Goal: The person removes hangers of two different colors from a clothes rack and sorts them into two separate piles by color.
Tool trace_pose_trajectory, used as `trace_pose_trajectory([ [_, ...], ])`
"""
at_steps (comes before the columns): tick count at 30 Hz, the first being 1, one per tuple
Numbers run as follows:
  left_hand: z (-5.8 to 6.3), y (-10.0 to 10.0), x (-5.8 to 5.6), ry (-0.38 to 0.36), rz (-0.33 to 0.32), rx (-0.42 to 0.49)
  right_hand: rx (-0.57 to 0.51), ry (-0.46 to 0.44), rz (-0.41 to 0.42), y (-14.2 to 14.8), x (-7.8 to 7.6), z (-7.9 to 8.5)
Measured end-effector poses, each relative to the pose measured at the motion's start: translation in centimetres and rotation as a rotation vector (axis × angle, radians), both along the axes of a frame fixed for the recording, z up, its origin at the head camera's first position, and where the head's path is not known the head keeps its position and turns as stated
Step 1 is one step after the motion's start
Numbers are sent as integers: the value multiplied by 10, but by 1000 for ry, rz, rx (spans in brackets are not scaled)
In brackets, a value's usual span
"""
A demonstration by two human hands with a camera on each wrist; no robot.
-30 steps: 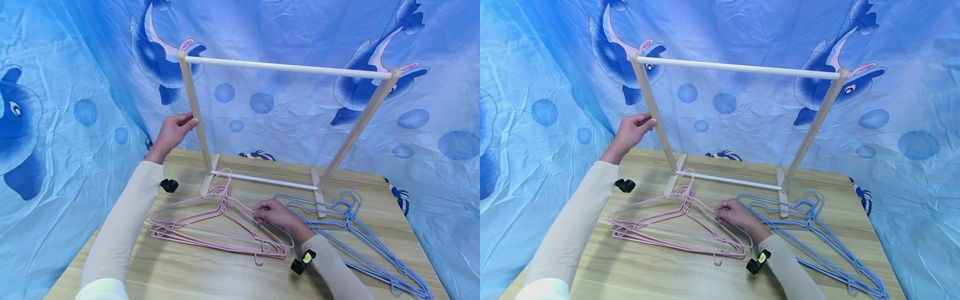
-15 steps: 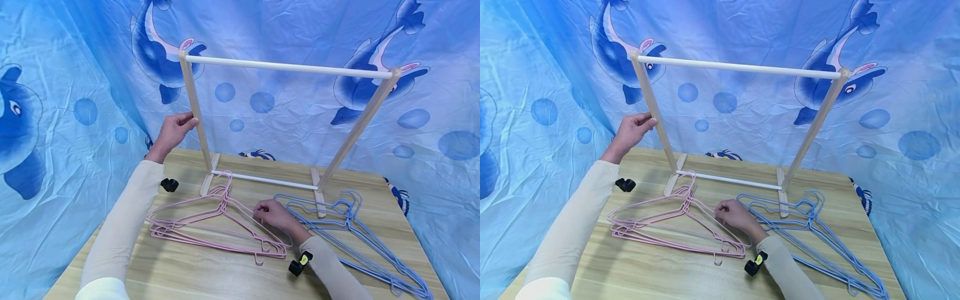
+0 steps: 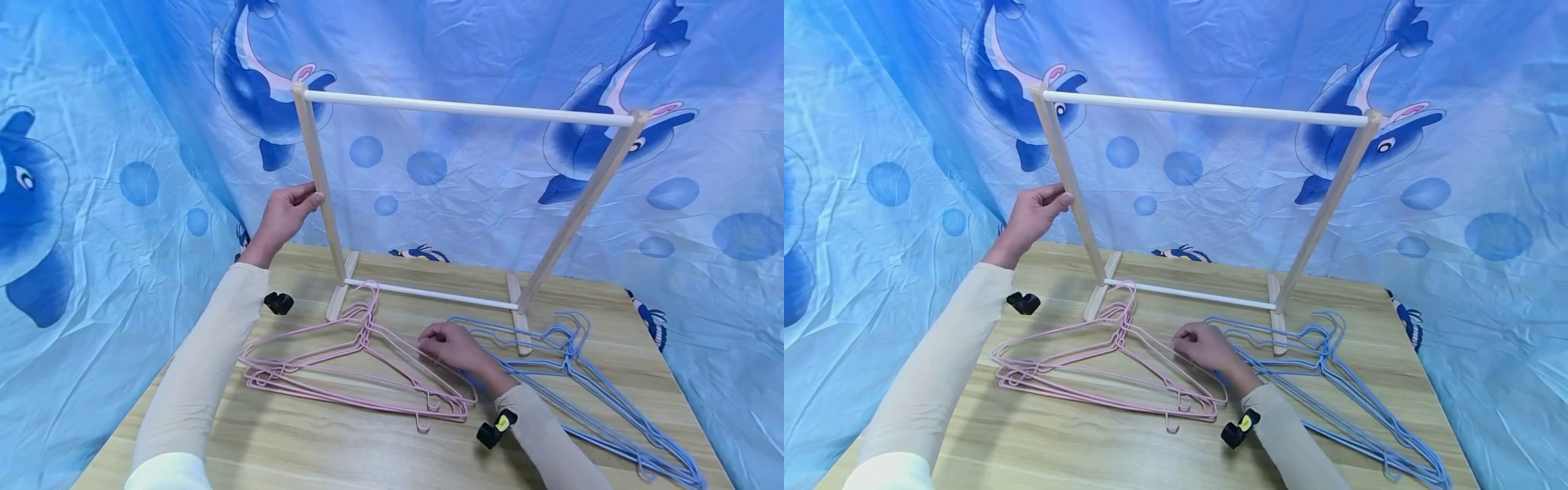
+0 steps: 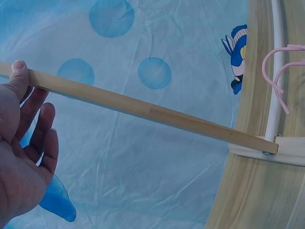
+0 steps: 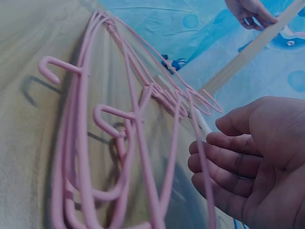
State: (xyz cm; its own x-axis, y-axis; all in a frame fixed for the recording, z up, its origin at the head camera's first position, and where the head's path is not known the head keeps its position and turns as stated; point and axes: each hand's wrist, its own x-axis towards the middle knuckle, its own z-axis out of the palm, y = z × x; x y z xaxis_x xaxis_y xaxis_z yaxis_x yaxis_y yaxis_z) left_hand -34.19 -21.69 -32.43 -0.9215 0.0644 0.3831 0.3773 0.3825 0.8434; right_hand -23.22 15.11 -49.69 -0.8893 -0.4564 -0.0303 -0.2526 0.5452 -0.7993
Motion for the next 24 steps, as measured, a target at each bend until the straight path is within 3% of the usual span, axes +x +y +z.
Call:
trace_pose_trajectory([
  [9,0,-1,0,11,-2,15,-44,38,-28,25,0,18],
  [14,0,-2,0,8,2,24,-106,11,-50,44,6,39],
  [19,-1,-5,3,-13,-4,-2,-117,99,-66,65,16,63],
  [24,-2,-9,16,-17,37,-57,-85,152,-173,82,35,90],
])
